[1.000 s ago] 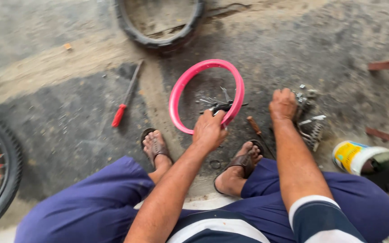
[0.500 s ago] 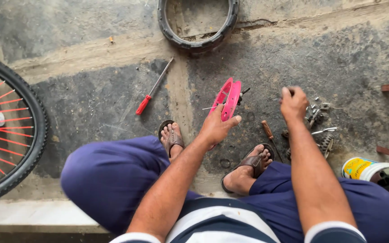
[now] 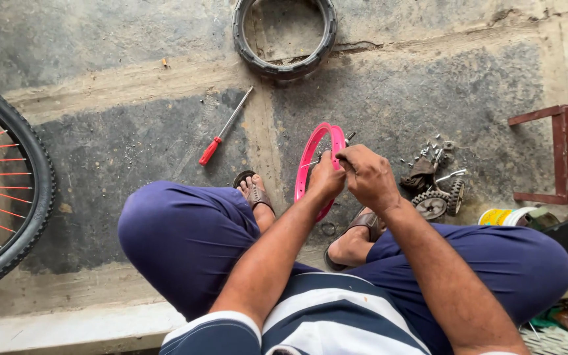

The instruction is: The person sits on the floor and inserts metal spokes into a bicycle hub, then attaches the spokes to a pink rim. They continue threading and securing the spokes around the rim to assemble the wheel.

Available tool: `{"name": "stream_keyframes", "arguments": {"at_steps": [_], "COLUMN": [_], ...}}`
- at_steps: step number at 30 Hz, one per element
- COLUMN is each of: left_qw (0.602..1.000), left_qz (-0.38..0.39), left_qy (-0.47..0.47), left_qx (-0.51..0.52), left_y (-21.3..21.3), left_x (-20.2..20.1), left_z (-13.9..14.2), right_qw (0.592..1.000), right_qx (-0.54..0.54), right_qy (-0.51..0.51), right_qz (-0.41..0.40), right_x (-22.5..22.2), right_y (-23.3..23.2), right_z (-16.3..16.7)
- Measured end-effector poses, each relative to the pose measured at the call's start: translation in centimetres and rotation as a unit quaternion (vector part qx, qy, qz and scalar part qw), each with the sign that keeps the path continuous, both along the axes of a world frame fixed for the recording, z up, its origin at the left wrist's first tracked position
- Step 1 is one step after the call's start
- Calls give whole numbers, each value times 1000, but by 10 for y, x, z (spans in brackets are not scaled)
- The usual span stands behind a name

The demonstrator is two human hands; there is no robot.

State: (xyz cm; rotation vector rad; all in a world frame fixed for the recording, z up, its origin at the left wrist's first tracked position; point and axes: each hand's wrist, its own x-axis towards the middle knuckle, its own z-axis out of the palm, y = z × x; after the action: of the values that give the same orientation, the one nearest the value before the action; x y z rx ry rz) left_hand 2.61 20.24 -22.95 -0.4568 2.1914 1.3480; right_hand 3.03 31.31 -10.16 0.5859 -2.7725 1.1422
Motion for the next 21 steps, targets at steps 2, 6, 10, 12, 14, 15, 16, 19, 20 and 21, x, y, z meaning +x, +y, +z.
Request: {"name": "stream_keyframes", "arguments": {"at_steps": [2, 6, 10, 12, 14, 15, 16, 19, 20, 21], "left_qw": [1000, 1000, 999, 999, 999, 999, 999, 997, 996, 995], "left_qz": [-9, 16, 11, -7, -24, -20, -15, 29, 50, 52], "left_qy": [6, 11, 30, 30, 21, 27, 34, 60, 70, 73], "left_qx": [1, 21, 15, 18, 26, 22, 17, 26, 33, 35], "left_y": [1, 5, 7, 7, 7, 8, 8, 10, 10, 8], "left_x": [5, 7, 8, 9, 9, 10, 11, 10, 8, 5], "left_z": [-1, -3, -3, -2, -2, -2, -3, -7, -9, -10], "right_qw": [1000, 997, 988, 978, 961, 947, 932, 909, 913, 918], "right_qx": [17, 64, 146, 201, 272, 314, 355, 407, 396, 384], "right_qy": [8, 34, 51, 52, 60, 66, 72, 88, 93, 98], "right_qz": [-7, -23, -20, -15, -11, -9, -7, -6, -12, -18], "right_x": [7, 12, 11, 8, 4, 2, 1, -3, -4, -5], "right_y": [-3, -11, -17, -18, -20, -21, -22, -25, -25, -25], "right_z": [-4, -7, -5, -3, -1, 0, 2, 6, 7, 8]}}
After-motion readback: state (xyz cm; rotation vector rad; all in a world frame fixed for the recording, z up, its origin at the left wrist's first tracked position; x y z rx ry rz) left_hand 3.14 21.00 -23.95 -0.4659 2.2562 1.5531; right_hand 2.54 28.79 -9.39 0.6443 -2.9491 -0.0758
